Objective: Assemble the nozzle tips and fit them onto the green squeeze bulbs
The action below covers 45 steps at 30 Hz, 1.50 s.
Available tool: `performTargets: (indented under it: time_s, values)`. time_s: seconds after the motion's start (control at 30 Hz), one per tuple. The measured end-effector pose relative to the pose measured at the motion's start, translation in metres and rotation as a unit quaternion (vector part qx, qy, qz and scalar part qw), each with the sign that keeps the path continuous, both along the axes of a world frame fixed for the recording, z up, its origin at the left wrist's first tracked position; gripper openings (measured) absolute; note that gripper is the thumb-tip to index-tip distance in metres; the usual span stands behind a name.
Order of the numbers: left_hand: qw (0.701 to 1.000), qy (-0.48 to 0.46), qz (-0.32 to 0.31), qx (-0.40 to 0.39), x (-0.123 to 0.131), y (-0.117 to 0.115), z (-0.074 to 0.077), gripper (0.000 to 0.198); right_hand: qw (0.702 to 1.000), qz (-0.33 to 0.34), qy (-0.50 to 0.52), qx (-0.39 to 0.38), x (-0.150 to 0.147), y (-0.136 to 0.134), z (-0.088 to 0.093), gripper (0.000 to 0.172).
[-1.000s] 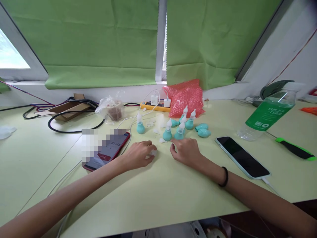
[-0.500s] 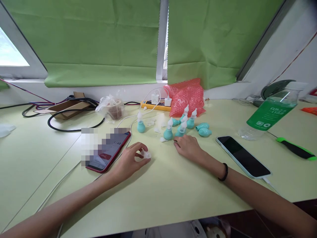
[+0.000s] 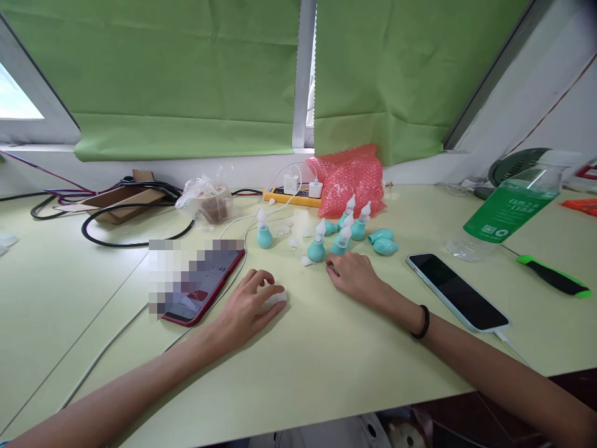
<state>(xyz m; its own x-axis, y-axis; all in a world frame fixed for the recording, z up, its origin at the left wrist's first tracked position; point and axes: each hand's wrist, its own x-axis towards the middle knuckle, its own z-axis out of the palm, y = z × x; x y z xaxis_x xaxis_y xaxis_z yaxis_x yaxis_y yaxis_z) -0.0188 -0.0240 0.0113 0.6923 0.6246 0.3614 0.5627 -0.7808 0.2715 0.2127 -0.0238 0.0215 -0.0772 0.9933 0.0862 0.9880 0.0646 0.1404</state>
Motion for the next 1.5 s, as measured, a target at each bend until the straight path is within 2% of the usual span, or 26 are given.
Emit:
performTargets:
  time_s: [0.23, 0.33, 0.4, 0.53, 0.6, 0.67, 0.77, 0.93, 1.03, 1.13, 1.23, 1.5]
  values:
    - [0.997, 0.057, 0.046, 0.028, 0.0, -0.002, 0.004, 0.025, 0.999, 0.009, 0.036, 0.015, -0.008, -0.005, 0.0, 0.023]
    - [0.998, 0.049, 0.028, 0.005, -0.001, -0.001, 0.002, 0.023, 0.995, 0.034, 0.082, 0.04, -0.011, -0.009, -0.002, 0.022]
    - [1.0, 0.023, 0.007, -0.012, -0.001, 0.0, -0.001, 0.021, 0.982, 0.088, 0.149, 0.075, -0.015, -0.013, -0.005, 0.019]
    - [0.998, -0.044, -0.027, -0.021, -0.002, -0.001, -0.004, 0.017, 0.917, 0.238, 0.301, 0.111, -0.027, -0.025, -0.015, 0.013]
    - [0.998, -0.057, -0.011, -0.034, -0.001, -0.003, -0.003, 0.016, 0.883, 0.278, 0.364, 0.108, -0.033, -0.03, -0.019, 0.011]
    - [0.997, -0.054, 0.017, -0.055, 0.0, -0.005, 0.0, 0.019, 0.854, 0.29, 0.421, 0.099, -0.037, -0.032, -0.02, 0.01]
    - [0.995, -0.041, 0.034, -0.08, 0.003, -0.007, 0.005, 0.024, 0.817, 0.255, 0.513, 0.061, -0.038, -0.03, -0.02, 0.009]
    - [0.996, -0.003, -0.032, -0.089, 0.006, -0.007, 0.005, 0.021, 0.725, 0.117, 0.677, -0.052, -0.035, -0.019, -0.021, 0.018]
    - [0.996, -0.005, -0.046, -0.08, 0.005, -0.004, 0.002, 0.024, 0.686, 0.088, 0.716, -0.096, -0.033, -0.014, -0.021, 0.018]
    - [0.997, -0.012, -0.048, -0.064, 0.005, -0.003, 0.0, 0.027, 0.678, 0.079, 0.722, -0.114, -0.032, -0.013, -0.02, 0.018]
    - [0.997, 0.0, -0.045, -0.061, 0.005, -0.004, 0.001, 0.028, 0.683, 0.086, 0.717, -0.11, -0.032, -0.013, -0.021, 0.016]
    - [0.997, 0.005, -0.025, -0.076, 0.006, -0.001, -0.002, 0.025, 0.728, 0.156, 0.666, -0.052, -0.035, -0.015, -0.023, 0.007]
